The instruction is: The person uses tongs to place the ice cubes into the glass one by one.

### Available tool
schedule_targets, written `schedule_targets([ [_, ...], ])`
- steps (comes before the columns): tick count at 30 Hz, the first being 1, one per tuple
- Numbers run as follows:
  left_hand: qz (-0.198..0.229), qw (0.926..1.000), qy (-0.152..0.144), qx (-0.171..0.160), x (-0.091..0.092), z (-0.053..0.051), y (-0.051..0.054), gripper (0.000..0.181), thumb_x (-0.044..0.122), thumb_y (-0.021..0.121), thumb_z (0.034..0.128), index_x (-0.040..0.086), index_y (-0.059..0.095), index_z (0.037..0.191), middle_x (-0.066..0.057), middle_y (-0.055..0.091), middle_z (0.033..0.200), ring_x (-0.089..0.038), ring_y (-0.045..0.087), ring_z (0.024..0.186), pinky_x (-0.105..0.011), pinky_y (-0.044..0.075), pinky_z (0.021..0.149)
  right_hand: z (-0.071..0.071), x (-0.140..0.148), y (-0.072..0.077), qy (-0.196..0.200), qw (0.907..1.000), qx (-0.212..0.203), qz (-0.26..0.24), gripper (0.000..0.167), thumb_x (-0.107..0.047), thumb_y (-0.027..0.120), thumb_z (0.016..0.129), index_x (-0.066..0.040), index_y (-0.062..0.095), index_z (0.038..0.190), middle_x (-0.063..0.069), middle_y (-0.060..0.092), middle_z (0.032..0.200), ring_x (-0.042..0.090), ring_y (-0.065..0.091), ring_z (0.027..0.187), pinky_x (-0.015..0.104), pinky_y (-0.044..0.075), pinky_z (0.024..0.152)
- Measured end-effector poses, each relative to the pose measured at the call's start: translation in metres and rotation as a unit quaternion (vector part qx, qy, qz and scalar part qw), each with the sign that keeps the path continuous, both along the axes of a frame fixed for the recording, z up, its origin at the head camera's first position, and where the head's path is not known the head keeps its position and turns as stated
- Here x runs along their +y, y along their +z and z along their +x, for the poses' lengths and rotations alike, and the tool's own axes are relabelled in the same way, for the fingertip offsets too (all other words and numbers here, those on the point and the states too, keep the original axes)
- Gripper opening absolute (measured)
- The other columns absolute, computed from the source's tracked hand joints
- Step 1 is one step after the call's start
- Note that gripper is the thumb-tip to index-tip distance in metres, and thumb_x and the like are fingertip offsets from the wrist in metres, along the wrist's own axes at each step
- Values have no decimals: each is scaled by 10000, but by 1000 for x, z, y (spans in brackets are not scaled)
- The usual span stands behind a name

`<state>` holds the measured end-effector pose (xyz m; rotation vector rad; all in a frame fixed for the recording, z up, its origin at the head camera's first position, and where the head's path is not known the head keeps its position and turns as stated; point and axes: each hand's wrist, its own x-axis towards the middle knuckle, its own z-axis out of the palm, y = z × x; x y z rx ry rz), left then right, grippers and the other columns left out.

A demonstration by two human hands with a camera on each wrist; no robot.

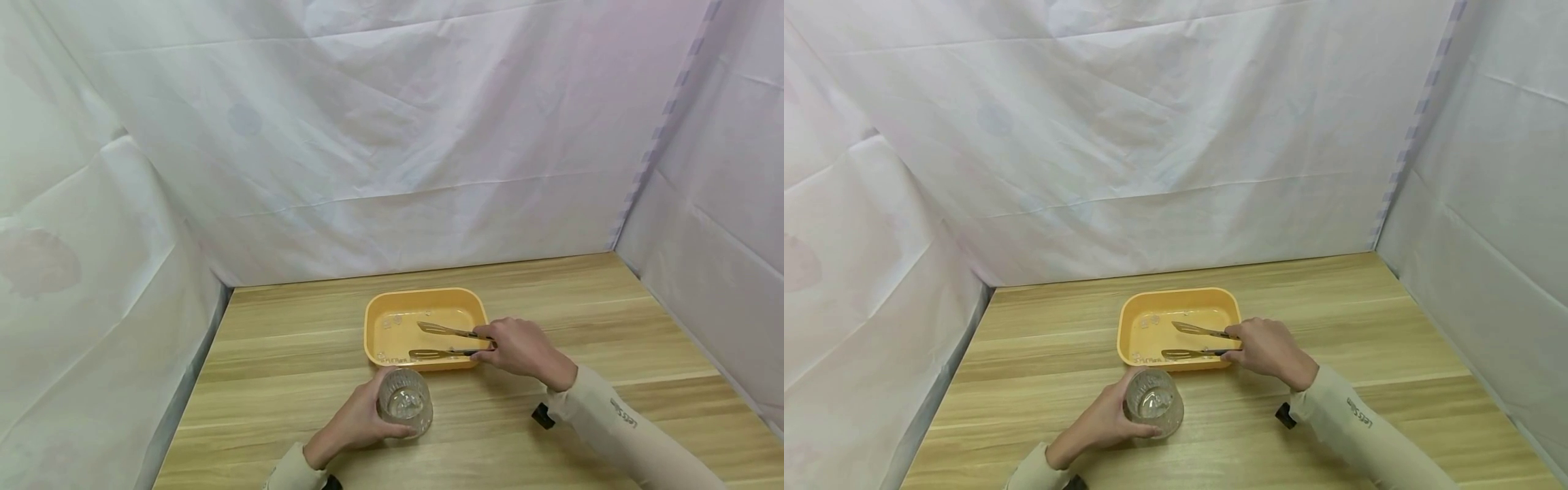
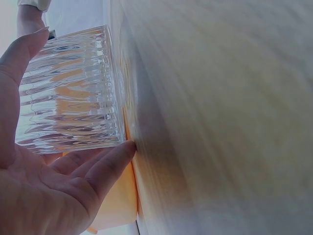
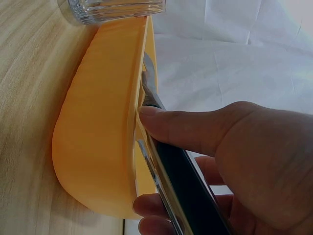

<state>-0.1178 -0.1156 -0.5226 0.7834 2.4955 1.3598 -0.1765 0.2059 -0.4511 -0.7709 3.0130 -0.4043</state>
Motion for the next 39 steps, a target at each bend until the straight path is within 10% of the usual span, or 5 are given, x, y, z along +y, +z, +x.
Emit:
schedule_targets([
  [39, -154, 9999, 37, 57, 0, -2, -2, 911, 497, 869, 696, 287, 367, 1426, 30, 612, 1297, -189, 617, 1151, -376, 504, 957, -4, -14, 2, -14, 9998, 150, 163, 243, -403, 758, 855, -203, 621, 855, -107, 502, 633, 63, 411, 513, 248, 297, 434],
])
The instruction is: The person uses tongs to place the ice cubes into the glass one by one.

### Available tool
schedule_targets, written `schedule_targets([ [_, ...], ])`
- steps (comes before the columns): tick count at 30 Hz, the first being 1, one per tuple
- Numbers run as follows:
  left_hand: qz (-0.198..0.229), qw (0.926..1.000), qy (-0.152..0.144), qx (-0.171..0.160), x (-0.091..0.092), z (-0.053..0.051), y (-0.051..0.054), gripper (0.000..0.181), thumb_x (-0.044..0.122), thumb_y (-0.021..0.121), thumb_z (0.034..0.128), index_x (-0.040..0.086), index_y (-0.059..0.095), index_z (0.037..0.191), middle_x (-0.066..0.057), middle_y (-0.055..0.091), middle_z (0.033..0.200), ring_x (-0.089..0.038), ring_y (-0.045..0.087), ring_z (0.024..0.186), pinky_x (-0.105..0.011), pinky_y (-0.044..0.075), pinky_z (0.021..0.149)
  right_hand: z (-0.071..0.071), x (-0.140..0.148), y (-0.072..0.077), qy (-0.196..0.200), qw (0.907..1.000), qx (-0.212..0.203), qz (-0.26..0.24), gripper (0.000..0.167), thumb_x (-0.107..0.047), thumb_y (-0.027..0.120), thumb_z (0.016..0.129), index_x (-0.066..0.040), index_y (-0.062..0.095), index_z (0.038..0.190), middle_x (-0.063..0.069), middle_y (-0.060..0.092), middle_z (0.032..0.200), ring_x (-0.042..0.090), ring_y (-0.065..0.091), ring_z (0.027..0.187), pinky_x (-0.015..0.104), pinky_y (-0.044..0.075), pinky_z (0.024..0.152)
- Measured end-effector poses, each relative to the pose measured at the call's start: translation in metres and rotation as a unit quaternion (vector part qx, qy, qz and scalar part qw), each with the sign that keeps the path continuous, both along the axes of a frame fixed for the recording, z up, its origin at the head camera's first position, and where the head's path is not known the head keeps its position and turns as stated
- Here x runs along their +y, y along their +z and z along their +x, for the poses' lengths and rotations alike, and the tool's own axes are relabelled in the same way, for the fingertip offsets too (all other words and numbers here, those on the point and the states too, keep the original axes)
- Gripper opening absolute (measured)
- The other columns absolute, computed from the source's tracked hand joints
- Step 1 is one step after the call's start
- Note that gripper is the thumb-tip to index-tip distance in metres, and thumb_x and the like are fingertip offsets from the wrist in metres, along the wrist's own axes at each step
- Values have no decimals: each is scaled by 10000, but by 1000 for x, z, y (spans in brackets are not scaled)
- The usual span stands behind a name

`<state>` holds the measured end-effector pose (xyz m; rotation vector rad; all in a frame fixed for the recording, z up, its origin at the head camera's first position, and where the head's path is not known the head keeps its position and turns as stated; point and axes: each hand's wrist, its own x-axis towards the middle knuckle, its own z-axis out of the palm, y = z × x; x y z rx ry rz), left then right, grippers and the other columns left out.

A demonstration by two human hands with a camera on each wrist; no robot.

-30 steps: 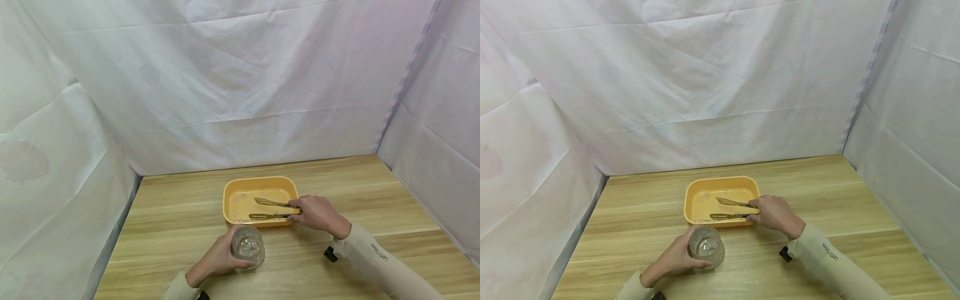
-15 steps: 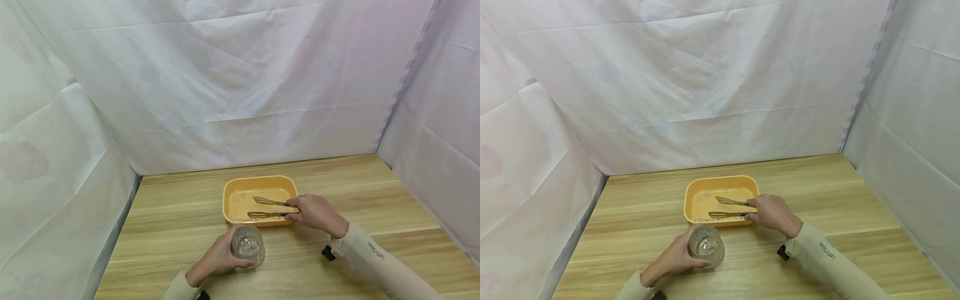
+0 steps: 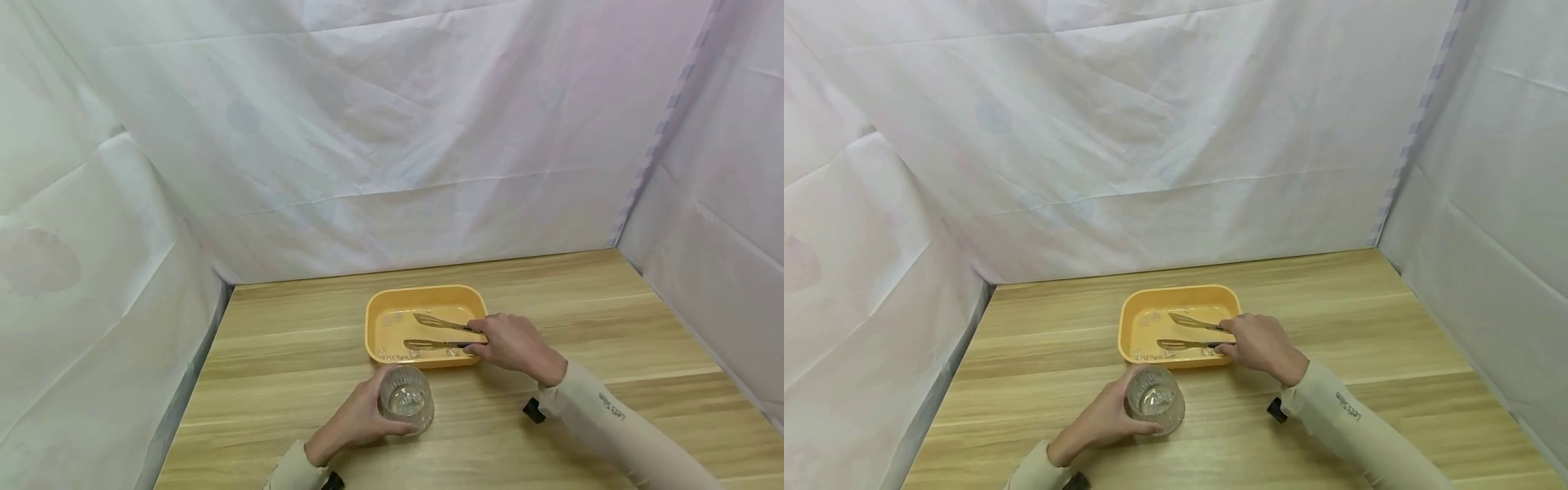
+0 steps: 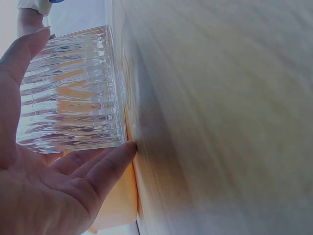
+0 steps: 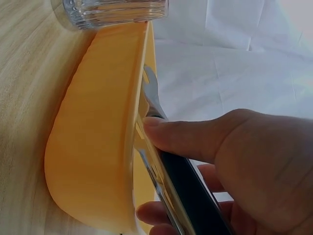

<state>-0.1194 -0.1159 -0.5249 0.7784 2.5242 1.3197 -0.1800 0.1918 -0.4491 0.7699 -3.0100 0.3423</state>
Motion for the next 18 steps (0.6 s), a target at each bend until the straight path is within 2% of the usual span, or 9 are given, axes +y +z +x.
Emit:
schedule_targets([
  [3, -7, 10000, 12, -15, 0, 0, 0, 908, 499, 870, 695, 290, 370, 1423, 37, 613, 1294, -184, 616, 1150, -378, 505, 957, -1, 1, 0, 68, 9999, -33, -69, 257, -408, 767, 844, -240, 576, 805, -121, 465, 615, 62, 383, 507, 242, 276, 442],
  [6, -20, 10000, 30, -28, 0, 0, 1, 908, 503, 869, 694, 291, 370, 1422, 39, 613, 1291, -177, 614, 1149, -379, 505, 957, -2, 1, 0, 139, 9999, -74, -59, 247, -412, 766, 845, -239, 592, 815, -117, 485, 623, 68, 386, 514, 247, 277, 450],
  [8, -29, 10000, 28, -33, 0, 0, 1, 907, 505, 868, 696, 288, 369, 1422, 38, 614, 1287, -172, 613, 1147, -380, 507, 955, -2, 0, 0, 131, 9998, -128, -12, 228, -410, 761, 850, -212, 655, 886, -100, 567, 679, 66, 416, 539, 253, 304, 461],
  [12, -11, 10000, 22, -48, 1, 0, 1, 907, 495, 873, 695, 284, 371, 1421, 34, 621, 1277, -166, 614, 1141, -380, 508, 955, -2, -3, 2, 141, 9997, -152, 137, 310, -408, 754, 857, -159, 719, 1038, -27, 669, 816, 72, 458, 572, 264, 354, 475],
  [14, -2, 10000, 27, -59, 0, 0, 1, 907, 488, 878, 692, 287, 374, 1418, 34, 623, 1274, -163, 616, 1136, -378, 508, 953, -1, -5, 2, 176, 9996, -120, 195, 323, -402, 758, 854, -154, 726, 1058, 0, 662, 838, 78, 455, 569, 264, 356, 473],
  [18, 7, 10000, 33, -75, 0, 0, 0, 906, 484, 879, 692, 286, 374, 1418, 26, 626, 1267, -165, 620, 1128, -371, 511, 944, -1, -7, 1, 247, 9991, -10, 334, 242, -379, 759, 859, -177, 721, 987, -16, 582, 790, 86, 422, 544, 258, 332, 464],
])
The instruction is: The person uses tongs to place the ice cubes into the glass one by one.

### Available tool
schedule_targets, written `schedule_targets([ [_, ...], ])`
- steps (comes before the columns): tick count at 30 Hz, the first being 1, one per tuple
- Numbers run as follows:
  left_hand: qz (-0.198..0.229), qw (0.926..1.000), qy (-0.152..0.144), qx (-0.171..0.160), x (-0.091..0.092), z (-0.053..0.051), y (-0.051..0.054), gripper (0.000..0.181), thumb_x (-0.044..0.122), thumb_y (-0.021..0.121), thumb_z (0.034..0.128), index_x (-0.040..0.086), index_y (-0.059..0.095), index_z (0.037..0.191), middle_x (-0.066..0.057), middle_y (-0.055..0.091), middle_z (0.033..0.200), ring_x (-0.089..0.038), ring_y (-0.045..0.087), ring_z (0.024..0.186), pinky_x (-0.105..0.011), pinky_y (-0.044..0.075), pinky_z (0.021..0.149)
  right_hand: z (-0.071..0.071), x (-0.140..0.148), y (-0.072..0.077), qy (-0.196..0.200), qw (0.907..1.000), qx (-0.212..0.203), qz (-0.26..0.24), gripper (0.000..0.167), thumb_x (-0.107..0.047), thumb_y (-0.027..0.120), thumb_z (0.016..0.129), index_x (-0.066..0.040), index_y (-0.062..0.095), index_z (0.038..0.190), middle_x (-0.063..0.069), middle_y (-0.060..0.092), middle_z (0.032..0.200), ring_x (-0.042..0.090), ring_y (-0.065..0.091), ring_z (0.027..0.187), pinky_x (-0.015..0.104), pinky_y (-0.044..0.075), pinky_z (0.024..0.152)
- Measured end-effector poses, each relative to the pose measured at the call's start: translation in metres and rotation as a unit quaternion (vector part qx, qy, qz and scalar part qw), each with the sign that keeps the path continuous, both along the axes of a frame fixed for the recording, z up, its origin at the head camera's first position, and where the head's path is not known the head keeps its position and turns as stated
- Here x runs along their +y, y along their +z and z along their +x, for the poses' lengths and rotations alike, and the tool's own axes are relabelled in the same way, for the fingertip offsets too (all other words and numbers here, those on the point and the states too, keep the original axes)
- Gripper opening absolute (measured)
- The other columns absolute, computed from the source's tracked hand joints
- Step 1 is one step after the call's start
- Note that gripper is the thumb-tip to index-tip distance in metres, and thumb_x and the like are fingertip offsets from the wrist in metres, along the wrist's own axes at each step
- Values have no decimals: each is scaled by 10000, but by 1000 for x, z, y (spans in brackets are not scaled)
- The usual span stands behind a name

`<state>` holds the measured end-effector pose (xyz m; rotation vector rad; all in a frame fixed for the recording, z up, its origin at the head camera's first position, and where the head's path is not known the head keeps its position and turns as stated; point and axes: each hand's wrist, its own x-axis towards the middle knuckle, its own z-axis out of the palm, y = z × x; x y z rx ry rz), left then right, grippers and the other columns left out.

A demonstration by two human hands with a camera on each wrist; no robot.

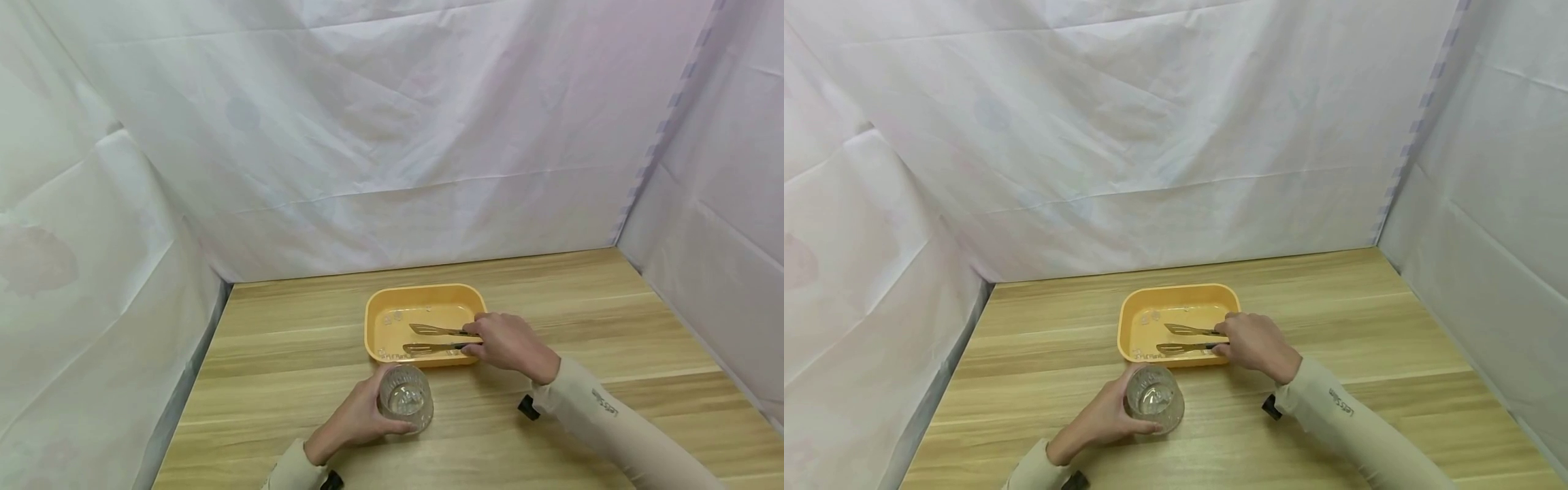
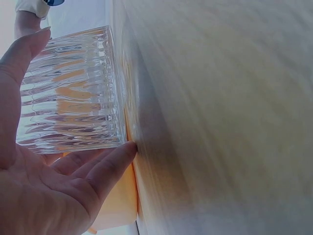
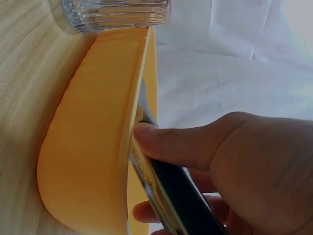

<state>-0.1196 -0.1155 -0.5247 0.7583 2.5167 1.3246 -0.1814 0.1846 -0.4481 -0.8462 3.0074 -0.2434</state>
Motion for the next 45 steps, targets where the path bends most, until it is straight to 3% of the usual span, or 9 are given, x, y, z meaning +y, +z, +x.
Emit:
schedule_targets([
  [7, -13, 10000, 4, -10, 0, 0, 0, 911, 487, 880, 688, 278, 377, 1419, 24, 626, 1274, -162, 618, 1133, -372, 507, 953, -2, -3, -4, 22, 9995, 201, 230, 167, -366, 759, 864, -221, 676, 866, -58, 550, 754, 81, 418, 541, 255, 336, 470],
  [20, -16, 10000, -23, -51, 0, 0, 1, 923, 483, 880, 691, 243, 376, 1426, 16, 619, 1281, -165, 612, 1144, -377, 504, 964, -2, -4, -5, 199, 9972, 693, 213, 258, -310, 759, 870, -214, 576, 715, -91, 501, 658, 61, 391, 515, 241, 325, 440],
  [40, -7, 10000, -42, -48, -1, -1, 0, 912, 485, 877, 694, 276, 366, 1420, 3, 623, 1279, -174, 614, 1146, -373, 505, 963, -6, 3, -12, 23, 9957, 891, 234, 245, -276, 737, 890, -177, 586, 723, -67, 515, 641, 79, 388, 497, 259, 323, 417],
  [45, -9, 10000, -60, -50, -1, -1, 0, 911, 493, 871, 700, 271, 362, 1423, -6, 618, 1288, -186, 613, 1152, -372, 506, 959, -7, 8, -9, 50, 9932, 1157, 96, 203, -266, 752, 875, -171, 617, 756, -56, 558, 666, 78, 397, 508, 263, 348, 429],
])
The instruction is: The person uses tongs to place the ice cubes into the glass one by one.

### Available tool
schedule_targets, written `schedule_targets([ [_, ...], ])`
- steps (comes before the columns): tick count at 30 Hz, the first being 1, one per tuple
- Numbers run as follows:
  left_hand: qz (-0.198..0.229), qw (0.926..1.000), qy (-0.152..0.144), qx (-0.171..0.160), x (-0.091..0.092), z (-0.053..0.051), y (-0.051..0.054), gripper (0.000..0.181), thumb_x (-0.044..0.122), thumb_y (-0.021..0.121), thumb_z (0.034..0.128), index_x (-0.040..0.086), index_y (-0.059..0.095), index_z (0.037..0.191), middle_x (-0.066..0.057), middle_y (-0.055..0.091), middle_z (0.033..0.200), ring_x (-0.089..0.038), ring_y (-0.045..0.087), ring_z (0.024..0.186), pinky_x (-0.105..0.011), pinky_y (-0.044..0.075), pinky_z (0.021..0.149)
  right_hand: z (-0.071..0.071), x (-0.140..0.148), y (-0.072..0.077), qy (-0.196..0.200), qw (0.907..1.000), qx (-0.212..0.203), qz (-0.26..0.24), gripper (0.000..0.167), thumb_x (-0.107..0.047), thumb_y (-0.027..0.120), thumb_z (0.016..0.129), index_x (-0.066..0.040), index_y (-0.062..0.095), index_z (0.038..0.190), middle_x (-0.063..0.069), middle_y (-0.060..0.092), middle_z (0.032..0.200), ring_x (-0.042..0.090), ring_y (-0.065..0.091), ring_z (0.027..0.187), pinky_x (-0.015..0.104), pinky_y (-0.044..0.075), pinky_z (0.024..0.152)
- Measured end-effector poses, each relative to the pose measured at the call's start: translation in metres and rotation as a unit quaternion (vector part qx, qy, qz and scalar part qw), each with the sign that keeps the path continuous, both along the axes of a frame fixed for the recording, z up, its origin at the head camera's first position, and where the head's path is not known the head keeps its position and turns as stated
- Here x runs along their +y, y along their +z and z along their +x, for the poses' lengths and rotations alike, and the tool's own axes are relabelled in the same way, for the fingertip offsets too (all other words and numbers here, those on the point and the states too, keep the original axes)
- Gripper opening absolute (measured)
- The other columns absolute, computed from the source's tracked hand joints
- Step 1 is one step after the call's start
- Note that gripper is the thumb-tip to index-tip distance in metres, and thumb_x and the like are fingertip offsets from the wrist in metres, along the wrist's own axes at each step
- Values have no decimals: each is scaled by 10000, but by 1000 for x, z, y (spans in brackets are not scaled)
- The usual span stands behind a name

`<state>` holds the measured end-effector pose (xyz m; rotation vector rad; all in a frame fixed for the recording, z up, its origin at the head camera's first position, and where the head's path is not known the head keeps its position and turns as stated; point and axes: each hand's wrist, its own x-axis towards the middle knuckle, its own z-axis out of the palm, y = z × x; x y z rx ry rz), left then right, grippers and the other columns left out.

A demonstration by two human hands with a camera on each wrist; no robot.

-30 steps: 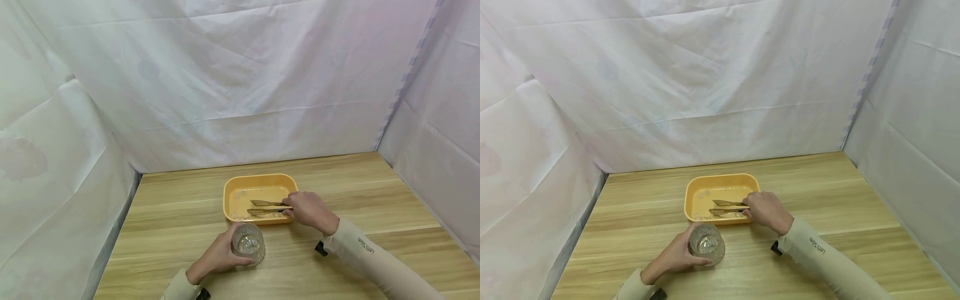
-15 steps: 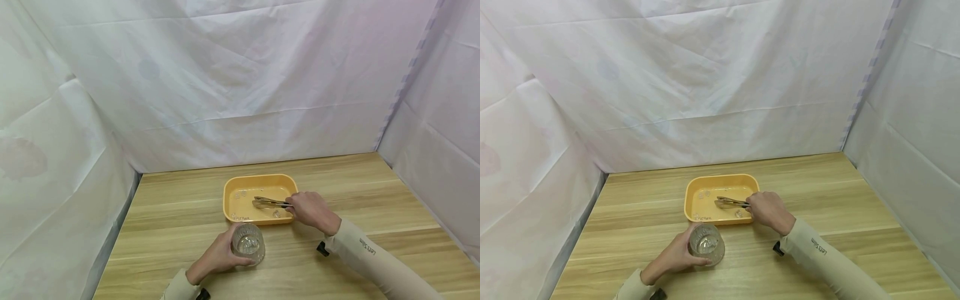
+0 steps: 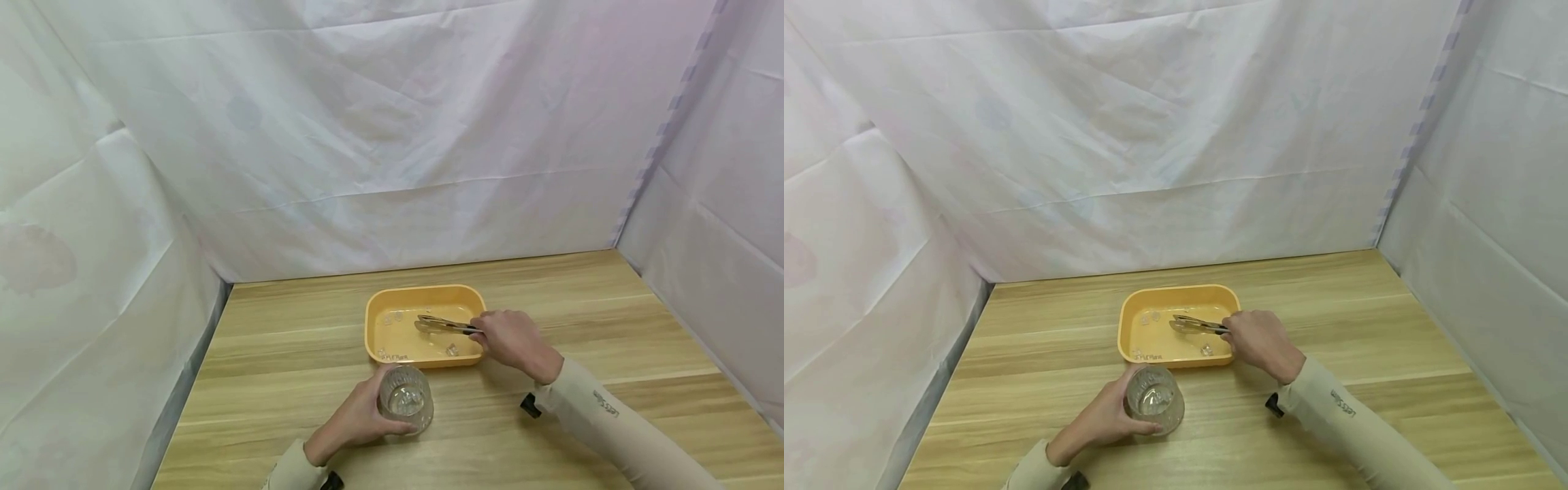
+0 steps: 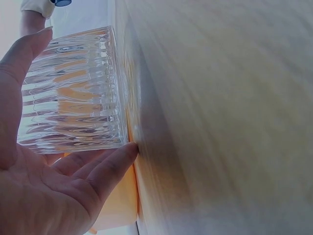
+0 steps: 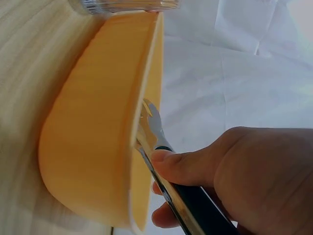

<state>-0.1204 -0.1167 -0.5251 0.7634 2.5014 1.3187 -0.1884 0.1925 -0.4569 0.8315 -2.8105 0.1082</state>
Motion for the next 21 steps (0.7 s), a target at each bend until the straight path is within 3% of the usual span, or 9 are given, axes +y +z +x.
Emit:
schedule_targets([
  [21, 1, 10000, 18, -45, 0, 1, 1, 895, 490, 870, 699, 282, 373, 1414, 15, 608, 1302, -201, 610, 1163, -385, 499, 959, 8, 13, 24, -39, 9995, 176, -246, 114, -257, 746, 888, -170, 677, 864, -77, 534, 687, 41, 374, 502, 235, 329, 437],
])
